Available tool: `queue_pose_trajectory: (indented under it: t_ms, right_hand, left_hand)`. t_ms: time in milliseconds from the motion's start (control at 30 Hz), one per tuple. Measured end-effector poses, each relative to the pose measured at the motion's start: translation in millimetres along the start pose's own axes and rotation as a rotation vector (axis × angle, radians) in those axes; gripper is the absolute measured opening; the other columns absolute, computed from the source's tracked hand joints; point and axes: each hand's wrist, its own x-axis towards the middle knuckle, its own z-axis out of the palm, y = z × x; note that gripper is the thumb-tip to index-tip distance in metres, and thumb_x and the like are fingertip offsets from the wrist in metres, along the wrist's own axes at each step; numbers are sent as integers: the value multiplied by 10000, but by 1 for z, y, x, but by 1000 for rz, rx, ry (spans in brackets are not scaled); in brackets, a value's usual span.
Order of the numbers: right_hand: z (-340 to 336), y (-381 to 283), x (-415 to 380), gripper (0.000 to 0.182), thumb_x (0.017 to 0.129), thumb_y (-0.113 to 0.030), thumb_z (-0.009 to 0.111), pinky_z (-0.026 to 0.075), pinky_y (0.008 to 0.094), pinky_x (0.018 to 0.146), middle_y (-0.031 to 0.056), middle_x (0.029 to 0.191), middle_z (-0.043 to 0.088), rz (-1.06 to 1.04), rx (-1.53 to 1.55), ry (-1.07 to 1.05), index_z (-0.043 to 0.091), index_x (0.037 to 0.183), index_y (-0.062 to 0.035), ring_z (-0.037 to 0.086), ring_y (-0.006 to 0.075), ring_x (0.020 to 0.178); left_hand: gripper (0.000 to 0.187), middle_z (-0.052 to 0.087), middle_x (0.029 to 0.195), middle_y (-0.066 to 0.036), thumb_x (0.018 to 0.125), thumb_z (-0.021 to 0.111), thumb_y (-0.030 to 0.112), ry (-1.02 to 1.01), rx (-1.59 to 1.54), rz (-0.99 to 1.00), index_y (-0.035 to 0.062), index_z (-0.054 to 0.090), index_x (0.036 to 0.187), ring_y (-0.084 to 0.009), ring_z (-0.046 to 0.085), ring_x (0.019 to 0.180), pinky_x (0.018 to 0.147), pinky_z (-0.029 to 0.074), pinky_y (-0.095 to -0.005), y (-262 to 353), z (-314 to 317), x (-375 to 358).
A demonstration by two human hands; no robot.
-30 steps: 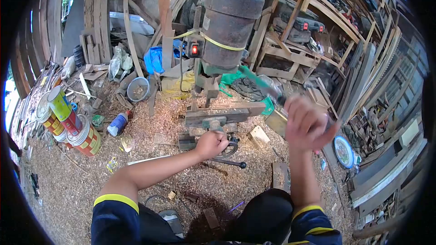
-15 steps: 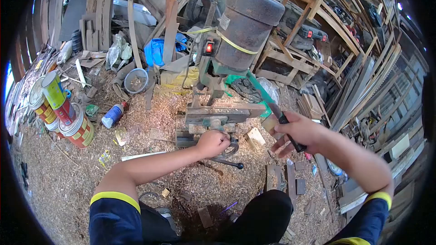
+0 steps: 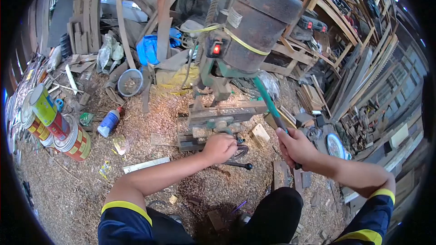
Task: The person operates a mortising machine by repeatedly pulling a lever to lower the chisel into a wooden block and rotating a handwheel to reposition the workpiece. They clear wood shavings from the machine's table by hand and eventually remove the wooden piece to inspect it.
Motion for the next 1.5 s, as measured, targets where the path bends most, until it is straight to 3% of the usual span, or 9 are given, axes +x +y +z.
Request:
queue_pose_trajectory:
  t_ms: [200, 467, 767, 867, 1067, 1267, 1400, 1500]
  right_hand:
    - [-14, -32, -3, 340, 1095, -348, 519, 356, 357, 327, 17, 573, 468, 138, -76, -32, 479, 888, -81, 437, 159, 345]
    - [11, 20, 16, 425, 1108, -441, 483, 346, 342, 323, 4, 551, 444, -58, -9, 22, 474, 879, -83, 431, 145, 343]
    - [6, -6, 2, 427, 1112, -439, 478, 359, 340, 323, -1, 552, 427, 40, -41, 10, 465, 867, -88, 427, 147, 338]
    - [10, 8, 6, 427, 1112, -443, 476, 371, 339, 334, -1, 561, 438, 3, -15, 41, 471, 873, -89, 437, 138, 356]
    - [23, 35, 20, 431, 1111, -447, 480, 393, 343, 359, 0, 564, 458, -42, -20, 62, 487, 906, -68, 454, 146, 378]
    - [18, 10, 9, 411, 1124, -438, 456, 340, 337, 313, 2, 545, 420, 15, -38, 47, 456, 883, -104, 415, 152, 332]
    - [24, 36, 22, 426, 1112, -437, 476, 400, 343, 354, 6, 570, 467, -36, -29, 85, 505, 948, -45, 471, 146, 375]
    - [37, 56, 35, 426, 1113, -440, 468, 411, 334, 356, 1, 574, 463, -90, -16, 82, 502, 934, -55, 473, 139, 376]
  left_hand:
    - [219, 615, 748, -176, 903, 564, 145, 81, 5, 25, 14, 617, 735, -409, 632, 728, 660, 505, -523, 0, 5, -3]
    - [211, 615, 741, -140, 892, 561, 154, 83, -8, -13, 44, 621, 722, -376, 639, 746, 676, 518, -505, 6, 4, 0]
    - [219, 599, 728, -144, 890, 559, 143, 63, -29, -23, 36, 613, 707, -378, 626, 725, 659, 506, -509, 6, 2, 0]
    - [236, 543, 708, -172, 907, 545, 127, 90, -56, 0, 5, 563, 706, -397, 595, 694, 638, 476, -508, 6, 5, 1]
    - [221, 600, 725, -147, 888, 563, 139, 100, -77, -11, 36, 616, 701, -377, 634, 732, 653, 506, -496, 9, 4, 1]
    - [198, 564, 711, -179, 885, 554, 87, 123, -92, 33, -7, 579, 712, -399, 607, 700, 645, 484, -497, 8, 2, 2]
    - [206, 554, 703, -175, 883, 555, 94, 142, -88, 29, -3, 577, 702, -396, 601, 694, 636, 477, -500, 10, 3, 6]
    - [214, 549, 696, -168, 873, 555, 103, 110, -83, 12, 7, 565, 682, -391, 599, 687, 626, 473, -499, 11, 3, 4]
